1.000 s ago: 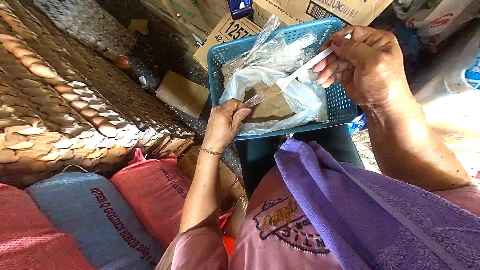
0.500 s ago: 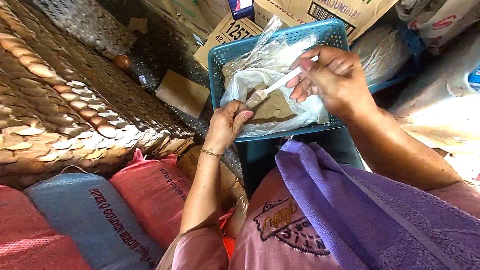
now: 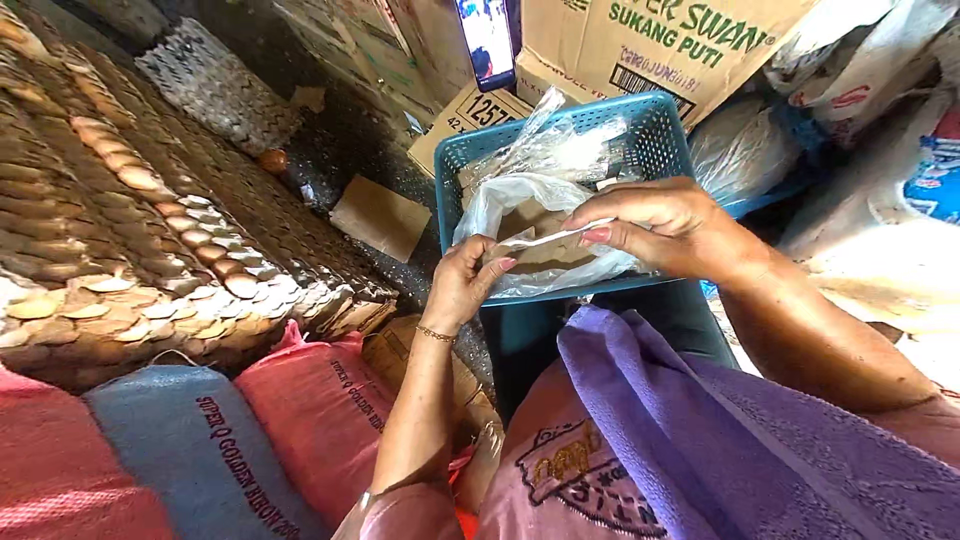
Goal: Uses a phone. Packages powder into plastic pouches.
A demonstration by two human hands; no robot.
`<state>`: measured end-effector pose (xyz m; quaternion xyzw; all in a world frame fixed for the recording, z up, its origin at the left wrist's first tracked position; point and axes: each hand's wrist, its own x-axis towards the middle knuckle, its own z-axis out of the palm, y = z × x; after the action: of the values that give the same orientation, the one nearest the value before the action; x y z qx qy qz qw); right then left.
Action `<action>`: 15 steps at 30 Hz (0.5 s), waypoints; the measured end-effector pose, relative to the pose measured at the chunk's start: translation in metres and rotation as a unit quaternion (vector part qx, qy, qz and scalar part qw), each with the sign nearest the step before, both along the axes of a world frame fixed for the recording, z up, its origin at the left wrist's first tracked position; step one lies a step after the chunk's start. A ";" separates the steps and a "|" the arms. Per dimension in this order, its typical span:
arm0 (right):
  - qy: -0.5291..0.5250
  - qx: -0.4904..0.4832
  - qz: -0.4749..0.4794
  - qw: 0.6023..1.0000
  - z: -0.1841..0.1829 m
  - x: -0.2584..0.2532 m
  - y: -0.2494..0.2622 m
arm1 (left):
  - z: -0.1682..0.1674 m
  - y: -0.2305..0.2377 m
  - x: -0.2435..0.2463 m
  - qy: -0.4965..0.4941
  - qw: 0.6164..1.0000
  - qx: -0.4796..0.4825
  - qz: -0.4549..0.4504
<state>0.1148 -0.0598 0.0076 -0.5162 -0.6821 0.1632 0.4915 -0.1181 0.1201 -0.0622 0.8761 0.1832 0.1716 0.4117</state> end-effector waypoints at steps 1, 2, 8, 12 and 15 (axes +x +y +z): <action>0.003 0.003 0.000 1.000 0.000 0.001 -0.001 | -0.001 0.000 0.000 -0.007 1.000 0.001 -0.001; 0.000 0.003 0.003 1.000 0.000 0.001 -0.002 | -0.001 -0.001 0.000 -0.011 1.000 0.001 -0.002; 0.008 0.000 0.015 1.000 0.003 0.000 -0.009 | -0.002 -0.002 -0.001 -0.025 1.000 0.013 -0.011; 0.108 0.012 -0.034 0.993 0.007 0.009 -0.031 | -0.001 0.001 -0.008 -0.024 1.000 0.000 0.003; 0.133 0.018 -0.095 0.986 -0.007 0.012 -0.046 | -0.002 0.003 -0.012 -0.031 0.999 -0.006 0.014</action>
<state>0.1265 -0.1056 0.0006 -0.5435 -0.5613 0.1706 0.6004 -0.1298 0.1227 -0.0646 0.8651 0.1837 0.2035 0.4200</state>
